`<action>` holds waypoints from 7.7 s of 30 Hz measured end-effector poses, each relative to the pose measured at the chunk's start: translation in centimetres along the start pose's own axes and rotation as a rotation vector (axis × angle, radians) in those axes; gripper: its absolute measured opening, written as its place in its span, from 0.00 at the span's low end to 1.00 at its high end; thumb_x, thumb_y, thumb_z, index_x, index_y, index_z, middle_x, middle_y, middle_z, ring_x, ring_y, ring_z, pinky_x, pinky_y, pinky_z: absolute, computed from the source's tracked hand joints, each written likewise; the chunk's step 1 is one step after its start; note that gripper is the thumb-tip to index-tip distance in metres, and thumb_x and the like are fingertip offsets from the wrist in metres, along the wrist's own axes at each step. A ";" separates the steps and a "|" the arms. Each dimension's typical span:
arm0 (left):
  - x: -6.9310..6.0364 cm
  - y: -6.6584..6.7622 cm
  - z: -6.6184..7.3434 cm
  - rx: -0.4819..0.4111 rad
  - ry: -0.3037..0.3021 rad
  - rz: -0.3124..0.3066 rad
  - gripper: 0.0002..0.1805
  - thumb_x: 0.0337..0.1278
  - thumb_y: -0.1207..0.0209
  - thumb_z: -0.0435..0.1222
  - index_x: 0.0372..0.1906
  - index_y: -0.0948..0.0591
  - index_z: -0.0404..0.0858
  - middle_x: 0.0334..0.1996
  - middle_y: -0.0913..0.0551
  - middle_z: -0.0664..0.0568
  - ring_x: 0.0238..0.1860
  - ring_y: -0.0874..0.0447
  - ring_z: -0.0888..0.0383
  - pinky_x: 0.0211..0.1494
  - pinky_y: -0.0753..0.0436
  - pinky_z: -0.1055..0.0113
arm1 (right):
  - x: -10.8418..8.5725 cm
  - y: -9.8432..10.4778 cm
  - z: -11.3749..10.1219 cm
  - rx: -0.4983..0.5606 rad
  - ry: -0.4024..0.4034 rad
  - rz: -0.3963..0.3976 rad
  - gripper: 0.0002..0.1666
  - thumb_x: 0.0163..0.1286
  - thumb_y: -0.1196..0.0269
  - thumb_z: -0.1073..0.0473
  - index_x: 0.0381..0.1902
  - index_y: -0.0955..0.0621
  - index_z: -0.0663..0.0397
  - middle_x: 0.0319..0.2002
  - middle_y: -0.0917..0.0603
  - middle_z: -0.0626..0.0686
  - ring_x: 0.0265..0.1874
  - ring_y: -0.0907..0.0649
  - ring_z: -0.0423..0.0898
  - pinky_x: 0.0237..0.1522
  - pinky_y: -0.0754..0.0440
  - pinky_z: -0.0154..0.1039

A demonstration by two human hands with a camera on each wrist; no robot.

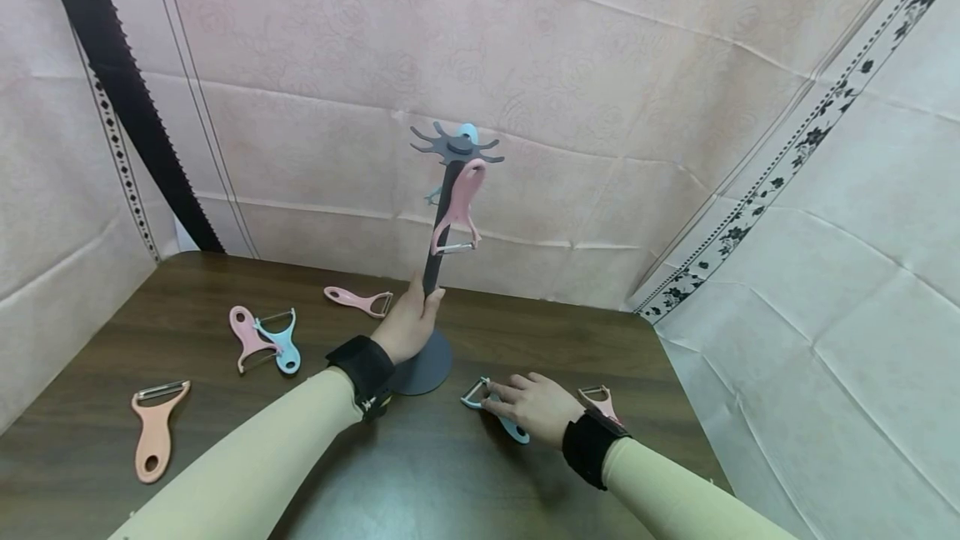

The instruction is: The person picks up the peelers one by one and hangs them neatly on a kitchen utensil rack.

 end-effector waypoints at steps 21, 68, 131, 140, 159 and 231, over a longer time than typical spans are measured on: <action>0.0 -0.1 0.0 0.006 0.000 -0.005 0.14 0.77 0.59 0.41 0.51 0.38 0.32 0.23 0.34 0.50 0.20 0.33 0.54 0.28 0.30 0.62 | 0.7 -0.5 -0.9 -0.017 0.003 -0.078 0.45 0.56 0.28 0.61 0.70 0.32 0.39 0.67 0.30 0.51 0.59 0.25 0.48 0.51 0.23 0.42; 0.0 0.0 0.3 -0.001 0.020 -0.011 0.15 0.77 0.58 0.40 0.53 0.37 0.32 0.24 0.33 0.50 0.22 0.32 0.54 0.29 0.30 0.62 | 2.2 0.0 -0.6 0.017 0.012 0.131 0.21 0.56 0.28 0.65 0.48 0.16 0.49 0.46 0.15 0.45 0.40 0.23 0.45 0.43 0.26 0.39; 0.1 -0.2 -0.3 -0.014 -0.013 0.025 0.15 0.76 0.57 0.39 0.54 0.37 0.31 0.21 0.34 0.51 0.18 0.34 0.55 0.24 0.32 0.63 | 5.5 23.8 16.1 1.033 -0.746 0.821 0.14 0.77 0.51 0.63 0.50 0.23 0.70 0.44 0.18 0.66 0.54 0.21 0.49 0.58 0.28 0.47; 0.0 -0.2 -0.2 -0.016 -0.011 0.026 0.14 0.76 0.56 0.39 0.53 0.37 0.31 0.22 0.33 0.50 0.19 0.33 0.55 0.24 0.31 0.63 | 6.3 20.7 17.7 1.116 -0.721 0.833 0.16 0.77 0.49 0.55 0.47 0.22 0.62 0.43 0.15 0.59 0.51 0.19 0.46 0.59 0.29 0.44; 0.0 -0.1 0.1 -0.021 -0.020 0.032 0.13 0.76 0.57 0.38 0.52 0.37 0.31 0.22 0.34 0.51 0.19 0.34 0.56 0.24 0.31 0.63 | 6.8 20.9 17.8 1.202 -0.744 0.761 0.19 0.77 0.50 0.49 0.43 0.20 0.57 0.40 0.17 0.54 0.50 0.22 0.44 0.58 0.32 0.45; 0.0 -0.2 0.6 -0.002 -0.007 -0.001 0.15 0.76 0.57 0.40 0.53 0.38 0.32 0.24 0.32 0.49 0.22 0.31 0.54 0.28 0.29 0.61 | -4.9 3.1 12.1 0.872 -0.777 0.053 0.14 0.70 0.38 0.56 0.47 0.21 0.59 0.40 0.16 0.51 0.41 0.18 0.48 0.45 0.22 0.49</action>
Point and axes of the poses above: each hand's wrist, its own x-axis towards the middle knuckle, its own y-axis out of the back of the hand, z = x × y, the point moved 6 cm from there along x, towards the middle knuckle
